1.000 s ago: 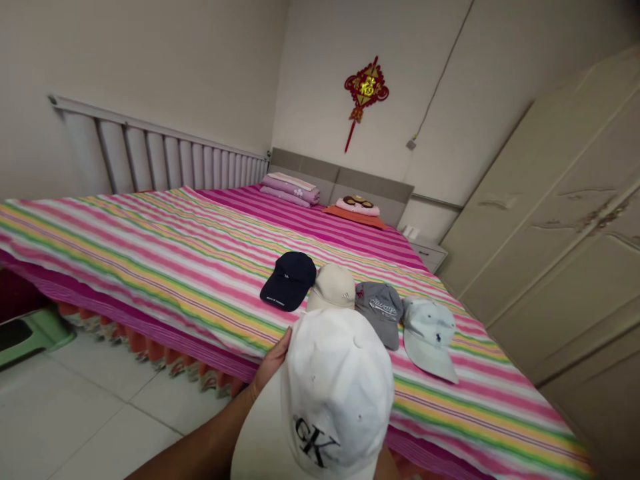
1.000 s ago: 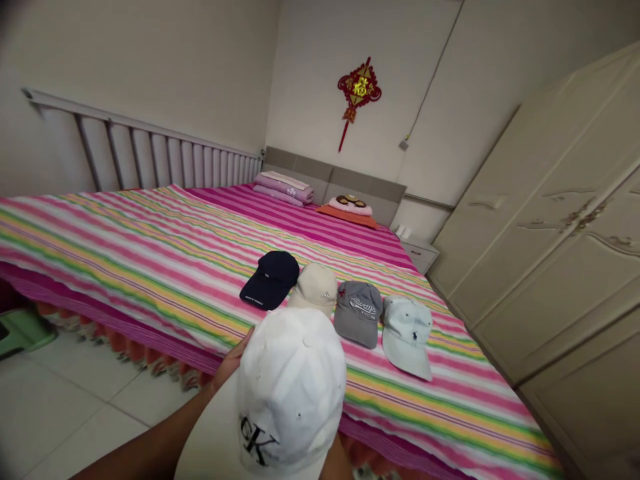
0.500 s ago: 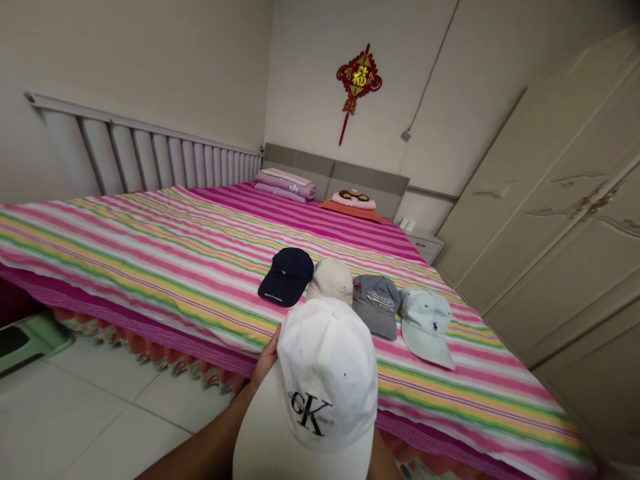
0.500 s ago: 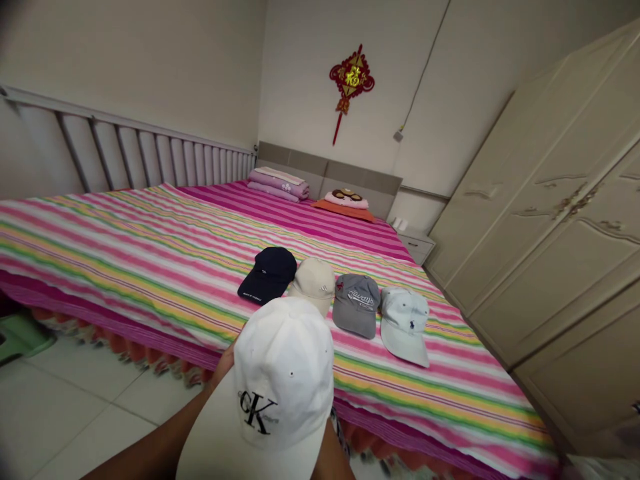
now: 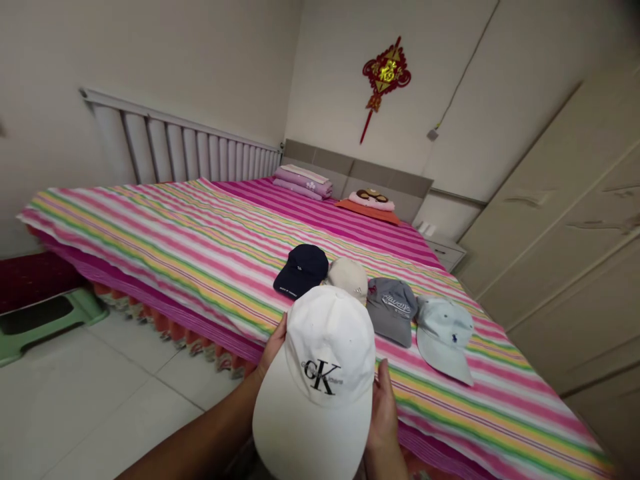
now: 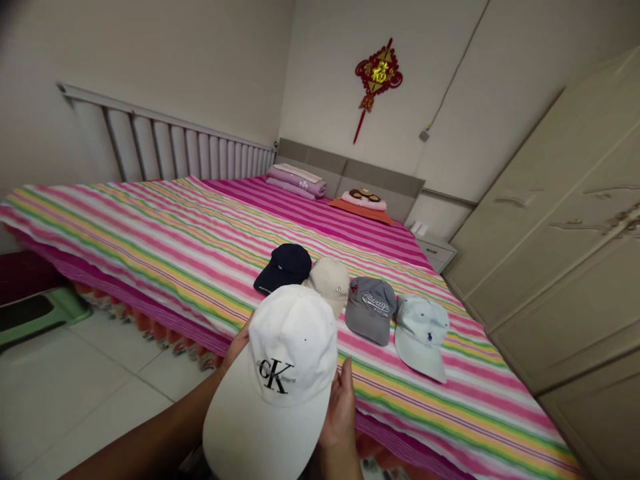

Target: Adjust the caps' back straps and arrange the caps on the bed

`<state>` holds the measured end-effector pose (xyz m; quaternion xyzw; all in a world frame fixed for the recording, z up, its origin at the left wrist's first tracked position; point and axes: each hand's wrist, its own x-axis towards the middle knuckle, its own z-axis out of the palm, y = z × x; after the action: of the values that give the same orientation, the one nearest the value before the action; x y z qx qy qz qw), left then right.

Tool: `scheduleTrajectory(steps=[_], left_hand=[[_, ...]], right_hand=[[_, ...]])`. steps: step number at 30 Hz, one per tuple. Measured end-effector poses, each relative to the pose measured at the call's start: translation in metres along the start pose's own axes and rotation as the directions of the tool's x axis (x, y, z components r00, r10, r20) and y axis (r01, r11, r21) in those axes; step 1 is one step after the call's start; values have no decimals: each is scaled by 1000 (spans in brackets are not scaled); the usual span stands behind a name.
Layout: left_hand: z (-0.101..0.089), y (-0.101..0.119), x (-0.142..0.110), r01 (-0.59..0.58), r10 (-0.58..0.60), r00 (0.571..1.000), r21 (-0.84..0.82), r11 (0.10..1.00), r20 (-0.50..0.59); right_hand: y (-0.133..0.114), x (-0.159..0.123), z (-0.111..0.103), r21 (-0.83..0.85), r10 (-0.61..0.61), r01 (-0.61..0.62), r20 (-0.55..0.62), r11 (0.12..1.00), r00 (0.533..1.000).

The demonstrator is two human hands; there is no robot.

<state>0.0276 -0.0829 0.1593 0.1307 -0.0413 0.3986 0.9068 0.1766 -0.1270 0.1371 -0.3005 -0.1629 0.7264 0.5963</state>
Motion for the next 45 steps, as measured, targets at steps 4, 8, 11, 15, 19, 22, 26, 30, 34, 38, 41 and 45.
scheduleTrajectory(steps=[4,8,11,15,19,22,26,30,34,38,41,45], left_hand=[[-4,3,-1,12,-12,1000,-9,1000,14],[-7,2,-9,-8,9,1000,-28,1000,24],[-8,1,-14,-4,5,1000,-38,999,28],[-4,2,-13,-4,5,1000,-28,1000,7],[3,6,-10,-38,38,999,-29,999,-9],[0,12,-13,-15,15,1000,-13,1000,-9],[-22,17,-32,136,-134,990,72,988,-34],[-42,5,-65,136,-113,983,157,978,-147],[-49,-15,-89,45,4,956,158,986,-293],[-49,-12,-96,-82,146,921,188,979,-361],[-48,13,-98,-154,249,909,285,946,-335],[-46,69,-96,-237,400,851,431,871,-340]], right_hand=[[-8,-3,-1,59,58,-58,5,997,998],[-10,-2,1,84,209,-212,43,974,977],[-10,0,7,113,264,-273,86,955,961],[-7,2,16,163,246,-261,110,951,963],[-5,3,21,136,216,-226,85,965,973],[-6,5,22,77,197,-202,73,976,978],[-11,8,20,20,148,-150,71,988,986],[-13,12,14,-24,166,-164,86,986,982],[-8,17,8,-69,253,-246,132,967,958],[8,27,7,-78,278,-268,163,960,947],[22,36,5,-17,80,-78,128,997,989],[34,46,-16,1,108,-109,149,994,983]])
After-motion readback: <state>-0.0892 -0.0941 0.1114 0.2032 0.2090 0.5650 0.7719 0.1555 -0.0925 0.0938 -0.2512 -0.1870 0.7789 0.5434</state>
